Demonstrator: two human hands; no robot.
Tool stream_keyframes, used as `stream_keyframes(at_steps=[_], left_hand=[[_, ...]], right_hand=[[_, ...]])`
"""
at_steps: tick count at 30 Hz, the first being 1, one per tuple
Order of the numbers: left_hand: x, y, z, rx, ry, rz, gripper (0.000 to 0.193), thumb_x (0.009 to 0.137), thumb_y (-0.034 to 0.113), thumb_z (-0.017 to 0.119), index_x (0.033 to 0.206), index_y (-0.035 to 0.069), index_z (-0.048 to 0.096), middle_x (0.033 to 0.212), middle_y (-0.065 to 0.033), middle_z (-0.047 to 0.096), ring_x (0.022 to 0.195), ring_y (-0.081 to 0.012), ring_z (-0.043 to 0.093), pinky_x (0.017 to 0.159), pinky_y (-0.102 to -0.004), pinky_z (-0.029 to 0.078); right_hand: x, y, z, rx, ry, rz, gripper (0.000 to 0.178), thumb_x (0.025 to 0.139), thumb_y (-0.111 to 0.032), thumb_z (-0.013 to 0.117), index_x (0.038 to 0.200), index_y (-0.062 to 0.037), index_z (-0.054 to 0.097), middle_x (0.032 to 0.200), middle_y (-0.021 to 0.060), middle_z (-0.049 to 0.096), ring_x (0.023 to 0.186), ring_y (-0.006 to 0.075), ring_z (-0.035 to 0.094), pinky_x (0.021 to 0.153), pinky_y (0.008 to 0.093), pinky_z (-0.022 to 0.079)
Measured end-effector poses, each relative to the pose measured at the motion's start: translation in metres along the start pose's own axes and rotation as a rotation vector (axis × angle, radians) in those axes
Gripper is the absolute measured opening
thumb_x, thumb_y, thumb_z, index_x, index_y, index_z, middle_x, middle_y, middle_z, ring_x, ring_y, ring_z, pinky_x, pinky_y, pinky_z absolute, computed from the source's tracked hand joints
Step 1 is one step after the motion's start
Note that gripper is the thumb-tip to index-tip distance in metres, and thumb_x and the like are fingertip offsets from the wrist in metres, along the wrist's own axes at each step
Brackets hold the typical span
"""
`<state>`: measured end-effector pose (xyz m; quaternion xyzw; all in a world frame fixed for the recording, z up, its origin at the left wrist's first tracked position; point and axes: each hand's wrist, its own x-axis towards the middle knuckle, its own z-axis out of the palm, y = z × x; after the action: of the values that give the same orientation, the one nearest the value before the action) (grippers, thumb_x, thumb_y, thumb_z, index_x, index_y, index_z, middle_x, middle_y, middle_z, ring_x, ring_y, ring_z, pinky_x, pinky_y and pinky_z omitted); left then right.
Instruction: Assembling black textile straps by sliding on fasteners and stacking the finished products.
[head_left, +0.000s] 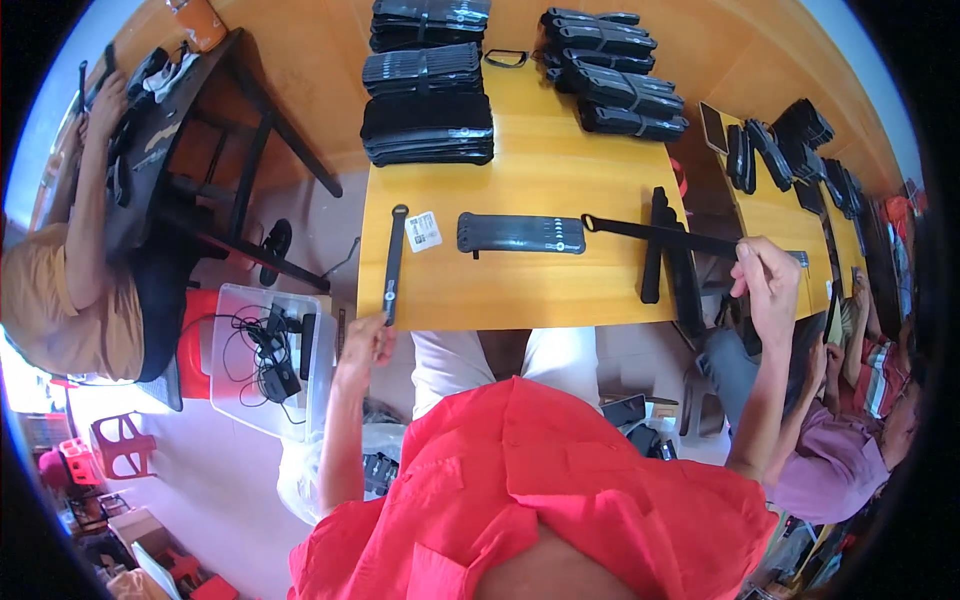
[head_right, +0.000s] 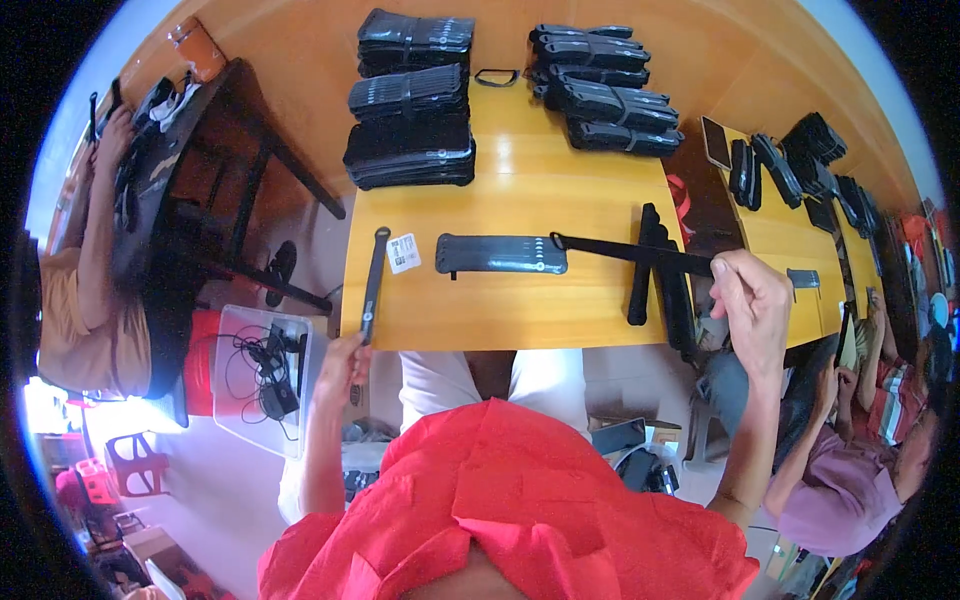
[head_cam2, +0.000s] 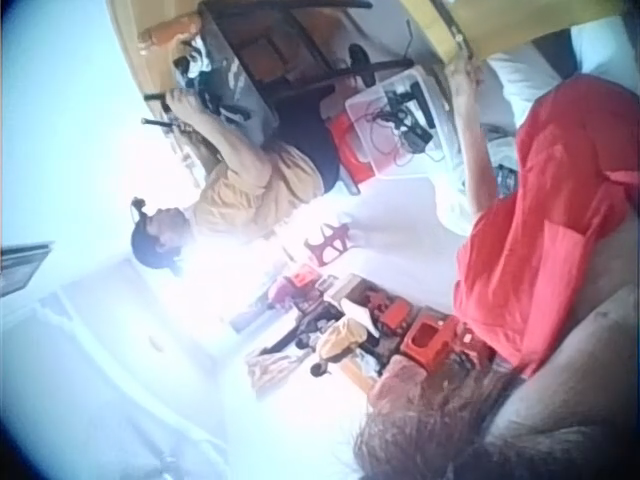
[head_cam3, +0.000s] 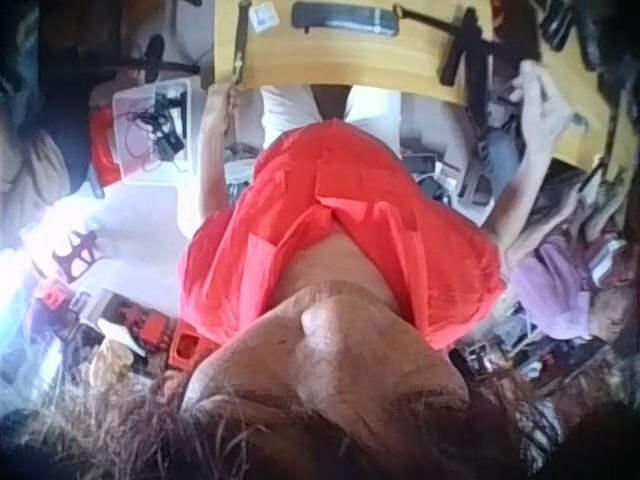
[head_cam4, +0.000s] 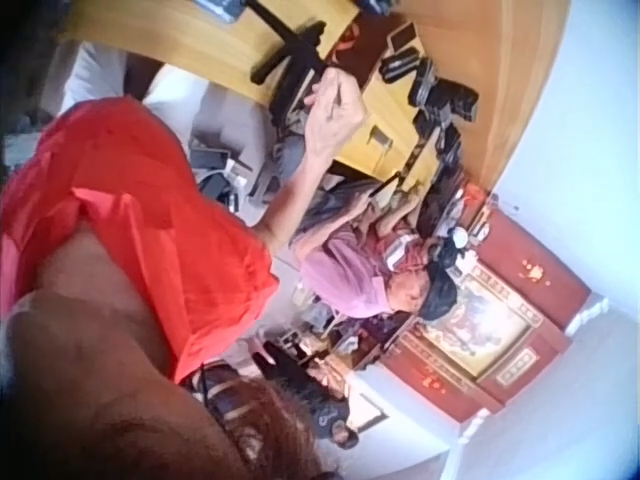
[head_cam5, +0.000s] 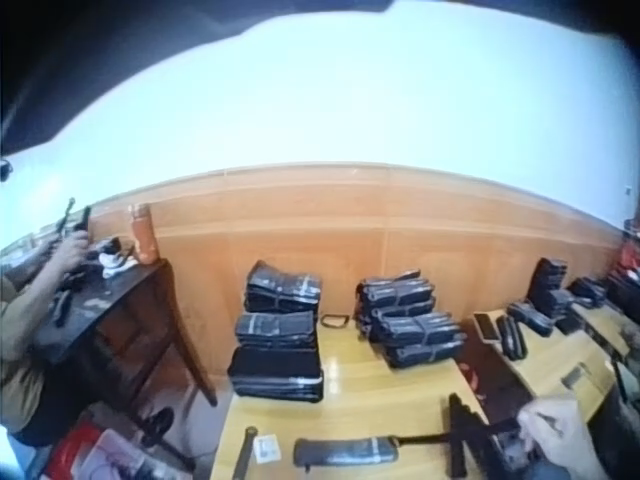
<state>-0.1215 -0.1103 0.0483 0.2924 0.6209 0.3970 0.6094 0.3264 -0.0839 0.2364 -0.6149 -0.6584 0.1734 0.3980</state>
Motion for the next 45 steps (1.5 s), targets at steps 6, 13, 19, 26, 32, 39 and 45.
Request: stream_keyframes(at_steps=[6, 13, 19, 26, 32, 39, 45], left_hand=[[0.006, -0.01, 0.014, 0.255, 0.163, -0.127, 0.047, 0.09, 0.039, 0.046, 0.06, 0.004, 0.056, 0.045, -0.0016, 0.045, 0.037, -0.0102, 0.043, 0.035, -0.0235, 0.034], [-0.02, 0.024, 0.028, 0.32, 0.307, 0.407, 0.024, 0.09, 0.021, 0.051, 0.088, -0.001, 0.061, 0.063, -0.0057, 0.058, 0.057, -0.0123, 0.055, 0.055, -0.0242, 0.045], [-0.041, 0.067, 0.14, 0.477, -0.295, 0.983, 0.053, 0.078, 0.014, 0.068, 0.123, 0.0, 0.045, 0.091, -0.0057, 0.061, 0.085, -0.0078, 0.054, 0.077, -0.0225, 0.044], [-0.018, 0.044, 0.116, 0.184, -0.772, 0.103, 0.034, 0.08, 0.013, 0.068, 0.108, -0.001, 0.056, 0.083, -0.0004, 0.059, 0.074, -0.0071, 0.05, 0.068, -0.0228, 0.043], [0.02, 0.019, 0.087, 0.308, -0.611, 0.133, 0.014, 0.085, 0.012, 0.059, 0.093, 0.0, 0.061, 0.077, -0.0011, 0.059, 0.071, -0.0064, 0.055, 0.064, -0.0199, 0.045], [0.057, 0.0, 0.092, 0.253, -0.278, 0.317, 0.017, 0.085, 0.013, 0.06, 0.092, -0.002, 0.061, 0.073, -0.0039, 0.061, 0.059, -0.0074, 0.055, 0.052, -0.0212, 0.045], [0.076, 0.022, 0.112, 0.175, -0.016, 0.401, 0.013, 0.078, 0.005, 0.066, 0.089, -0.003, 0.062, 0.065, -0.003, 0.059, 0.051, -0.0067, 0.052, 0.046, -0.0187, 0.041]], right_hand=[[-0.012, 0.004, 0.004, 0.145, -0.08, -0.002, 0.013, 0.083, -0.002, 0.059, 0.094, 0.0033, 0.064, 0.068, 0.0059, 0.055, 0.053, 0.0097, 0.056, 0.048, 0.0197, 0.045], [-0.019, -0.006, 0.036, 0.334, -0.352, -0.026, 0.011, 0.077, 0.006, 0.06, 0.087, 0.0048, 0.065, 0.074, 0.01, 0.06, 0.065, 0.0134, 0.061, 0.056, 0.0202, 0.049], [-0.027, -0.04, 0.113, 0.483, -0.544, -0.272, 0.014, 0.074, 0.006, 0.062, 0.088, 0.0034, 0.065, 0.072, 0.0096, 0.061, 0.063, 0.0161, 0.063, 0.053, 0.0227, 0.048], [-0.038, 0.017, 0.123, 0.48, -0.34, 0.09, 0.025, 0.075, 0.008, 0.062, 0.099, 0.0024, 0.063, 0.075, 0.0077, 0.06, 0.065, 0.0133, 0.064, 0.054, 0.0221, 0.051], [-0.045, 0.066, 0.15, 0.514, -0.22, 0.407, 0.014, 0.08, 0.001, 0.062, 0.093, -0.0019, 0.065, 0.068, 0.0038, 0.064, 0.06, 0.0089, 0.062, 0.047, 0.0187, 0.047], [-0.037, 0.096, 0.182, 0.557, -0.14, 0.531, 0.008, 0.078, 0.0, 0.065, 0.086, 0.0002, 0.064, 0.068, 0.004, 0.063, 0.058, 0.0075, 0.059, 0.046, 0.0182, 0.043], [-0.016, 0.12, 0.204, 0.643, -0.039, 0.383, 0.008, 0.074, 0.002, 0.067, 0.081, 0.0025, 0.064, 0.066, 0.0039, 0.062, 0.055, 0.0069, 0.054, 0.052, 0.0187, 0.043]])
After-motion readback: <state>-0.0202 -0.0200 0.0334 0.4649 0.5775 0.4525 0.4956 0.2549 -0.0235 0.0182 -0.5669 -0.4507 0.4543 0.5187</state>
